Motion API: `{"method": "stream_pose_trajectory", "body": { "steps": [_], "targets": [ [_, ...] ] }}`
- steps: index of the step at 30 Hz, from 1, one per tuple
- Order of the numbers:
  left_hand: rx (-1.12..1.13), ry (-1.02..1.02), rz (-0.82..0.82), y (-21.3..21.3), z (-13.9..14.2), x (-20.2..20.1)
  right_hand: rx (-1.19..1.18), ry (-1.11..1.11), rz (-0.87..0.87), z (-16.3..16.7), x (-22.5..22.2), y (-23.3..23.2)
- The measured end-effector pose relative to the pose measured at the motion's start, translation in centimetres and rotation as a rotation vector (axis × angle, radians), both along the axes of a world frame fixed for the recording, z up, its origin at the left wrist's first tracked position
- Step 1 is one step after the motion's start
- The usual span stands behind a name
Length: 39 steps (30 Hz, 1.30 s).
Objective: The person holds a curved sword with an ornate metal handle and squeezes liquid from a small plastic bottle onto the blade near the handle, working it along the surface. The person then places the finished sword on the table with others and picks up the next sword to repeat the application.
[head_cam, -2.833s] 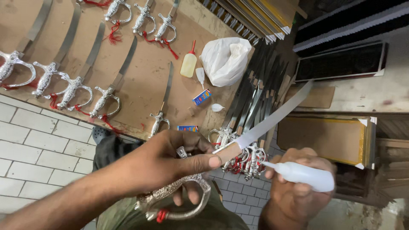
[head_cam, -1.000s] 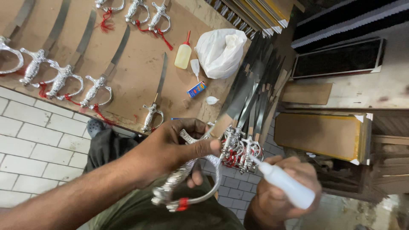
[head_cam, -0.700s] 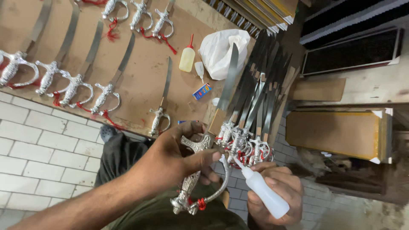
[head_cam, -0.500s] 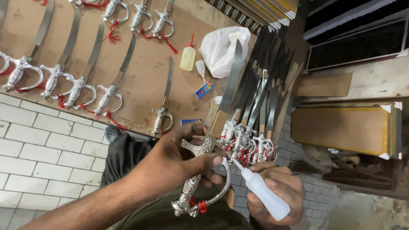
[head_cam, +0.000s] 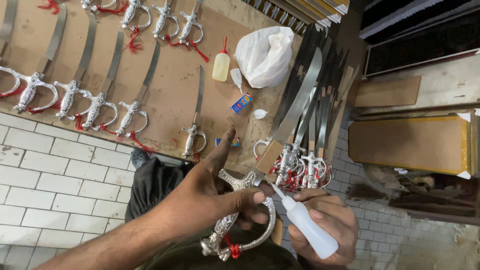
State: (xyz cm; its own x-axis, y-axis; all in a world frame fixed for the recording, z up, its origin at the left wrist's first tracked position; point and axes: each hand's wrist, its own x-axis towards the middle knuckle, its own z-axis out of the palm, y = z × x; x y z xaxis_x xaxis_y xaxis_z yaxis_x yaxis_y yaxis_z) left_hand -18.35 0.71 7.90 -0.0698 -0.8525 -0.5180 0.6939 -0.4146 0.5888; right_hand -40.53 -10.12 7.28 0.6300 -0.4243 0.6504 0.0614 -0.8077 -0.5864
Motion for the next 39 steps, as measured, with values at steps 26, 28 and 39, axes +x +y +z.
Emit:
{"method": "stream_pose_trajectory", "body": {
  "steps": [26,28,39],
  "targets": [
    [-0.021,0.020,0.245,0.9,-2.2,4.8,-0.001,0.088,-0.175,-0.7,4.6,1.0],
    [-0.004,-0.035,0.369,0.8,-7.4,7.0,0.087,-0.119,-0.301,-2.9,6.6,1.8],
    [0.196,-0.912,0.509,1.6,-33.0,24.2,0.767,-0.267,-0.275,-9.5,18.4,5.5]
  ]
}}
